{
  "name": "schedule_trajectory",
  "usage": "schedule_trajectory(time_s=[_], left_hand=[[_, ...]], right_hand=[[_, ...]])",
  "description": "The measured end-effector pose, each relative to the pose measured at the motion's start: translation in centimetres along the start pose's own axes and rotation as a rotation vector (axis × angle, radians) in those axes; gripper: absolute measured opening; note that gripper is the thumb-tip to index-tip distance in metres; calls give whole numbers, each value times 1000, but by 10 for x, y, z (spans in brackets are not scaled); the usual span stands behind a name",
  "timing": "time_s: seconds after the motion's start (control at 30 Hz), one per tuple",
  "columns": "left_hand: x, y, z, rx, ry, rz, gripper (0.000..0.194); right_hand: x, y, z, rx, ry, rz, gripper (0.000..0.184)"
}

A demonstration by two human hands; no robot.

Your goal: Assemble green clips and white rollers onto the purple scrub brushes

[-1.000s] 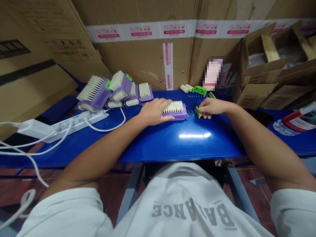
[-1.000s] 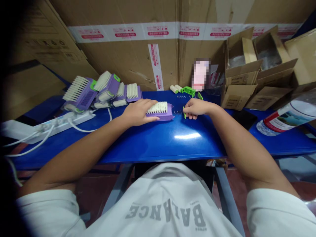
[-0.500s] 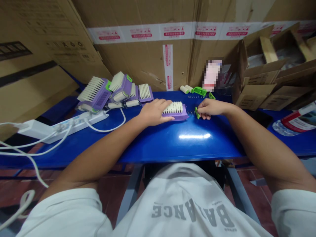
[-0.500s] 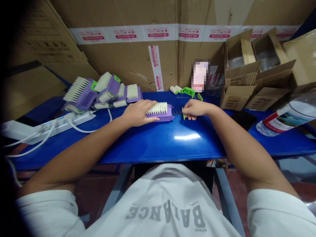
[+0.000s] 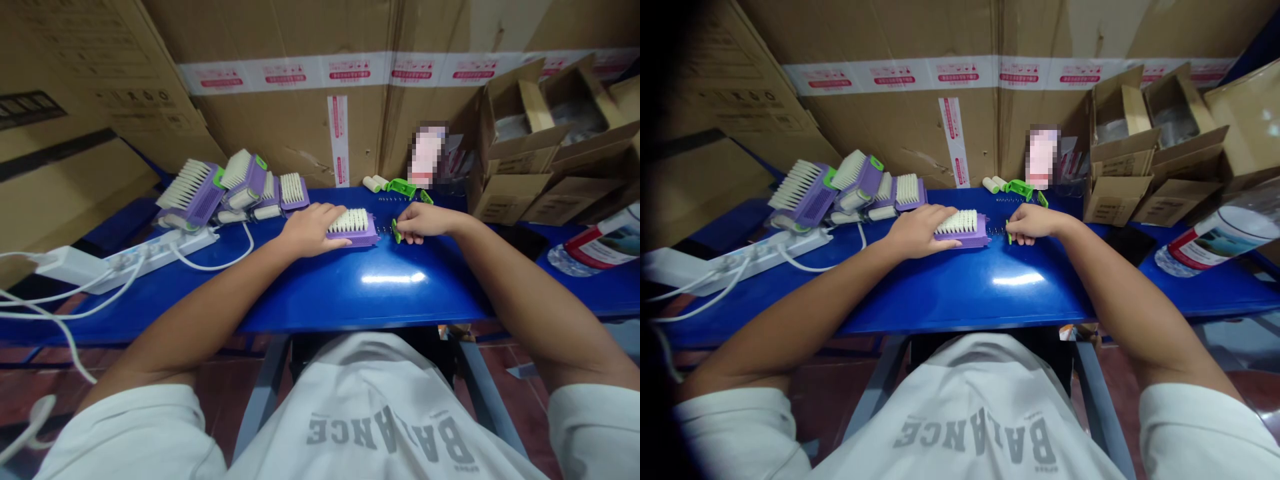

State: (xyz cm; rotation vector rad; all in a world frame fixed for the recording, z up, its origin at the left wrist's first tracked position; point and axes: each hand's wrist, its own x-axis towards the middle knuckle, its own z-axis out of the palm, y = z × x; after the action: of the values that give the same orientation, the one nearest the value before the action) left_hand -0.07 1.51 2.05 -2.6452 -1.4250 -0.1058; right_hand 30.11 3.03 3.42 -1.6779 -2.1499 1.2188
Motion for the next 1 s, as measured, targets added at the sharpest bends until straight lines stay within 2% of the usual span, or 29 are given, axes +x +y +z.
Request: schedule_trajectory(time_s=[1.0], left_hand=[[-1,-1,-2,-7,-24,14,84]], right_hand=[[-3,-6,3,19,20,-4,30]])
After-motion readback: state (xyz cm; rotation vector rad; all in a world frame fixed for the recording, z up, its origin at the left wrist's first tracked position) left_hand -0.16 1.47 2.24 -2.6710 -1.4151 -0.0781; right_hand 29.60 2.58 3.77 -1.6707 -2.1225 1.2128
